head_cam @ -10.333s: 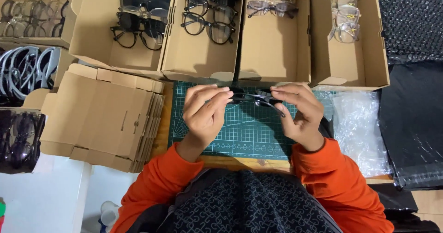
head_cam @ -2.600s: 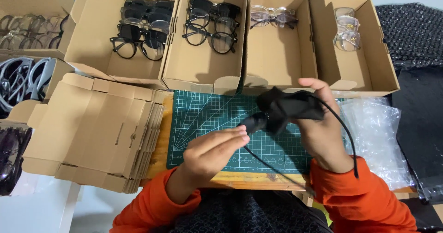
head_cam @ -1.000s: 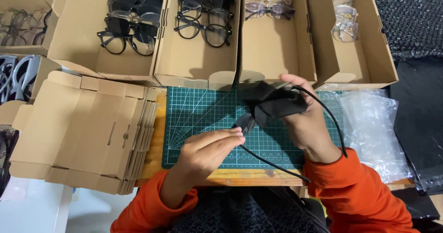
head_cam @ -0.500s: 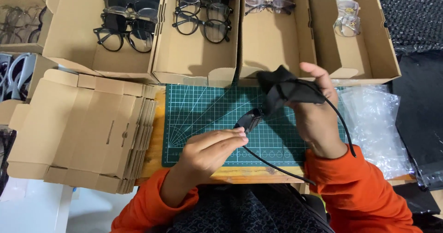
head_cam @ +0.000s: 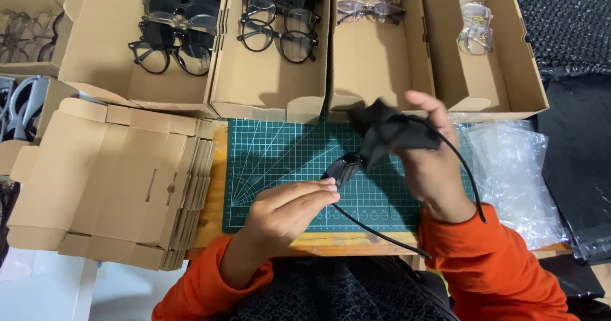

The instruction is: The person picks up a pair of black sunglasses from a cardboard box and wipes the lenses and frame with a black cloth. The person holds the sunglasses by the arms and rotates them to clean different sides.

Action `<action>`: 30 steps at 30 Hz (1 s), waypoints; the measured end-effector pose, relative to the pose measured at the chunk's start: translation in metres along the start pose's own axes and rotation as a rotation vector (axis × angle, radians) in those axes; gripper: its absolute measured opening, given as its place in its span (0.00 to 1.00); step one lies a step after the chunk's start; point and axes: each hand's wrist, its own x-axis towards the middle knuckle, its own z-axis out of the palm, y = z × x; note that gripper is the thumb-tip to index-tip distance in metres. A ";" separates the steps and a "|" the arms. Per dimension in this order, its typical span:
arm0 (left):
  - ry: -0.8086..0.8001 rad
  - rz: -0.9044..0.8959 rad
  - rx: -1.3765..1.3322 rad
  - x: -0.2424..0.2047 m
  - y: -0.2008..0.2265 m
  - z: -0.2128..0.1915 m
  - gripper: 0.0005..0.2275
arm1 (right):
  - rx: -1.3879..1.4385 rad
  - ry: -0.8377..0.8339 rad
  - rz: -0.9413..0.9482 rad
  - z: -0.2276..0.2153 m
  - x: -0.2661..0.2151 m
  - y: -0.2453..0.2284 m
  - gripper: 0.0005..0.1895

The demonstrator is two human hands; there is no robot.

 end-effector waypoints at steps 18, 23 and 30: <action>-0.195 0.028 0.198 -0.001 -0.002 -0.013 0.08 | -0.072 -0.081 0.159 0.003 -0.012 0.001 0.26; -0.225 -0.031 0.141 0.001 0.001 -0.014 0.10 | -0.061 0.002 0.085 -0.001 -0.012 0.006 0.24; 0.036 0.159 0.228 -0.007 -0.009 -0.003 0.19 | 0.018 0.053 0.058 -0.002 -0.010 0.008 0.18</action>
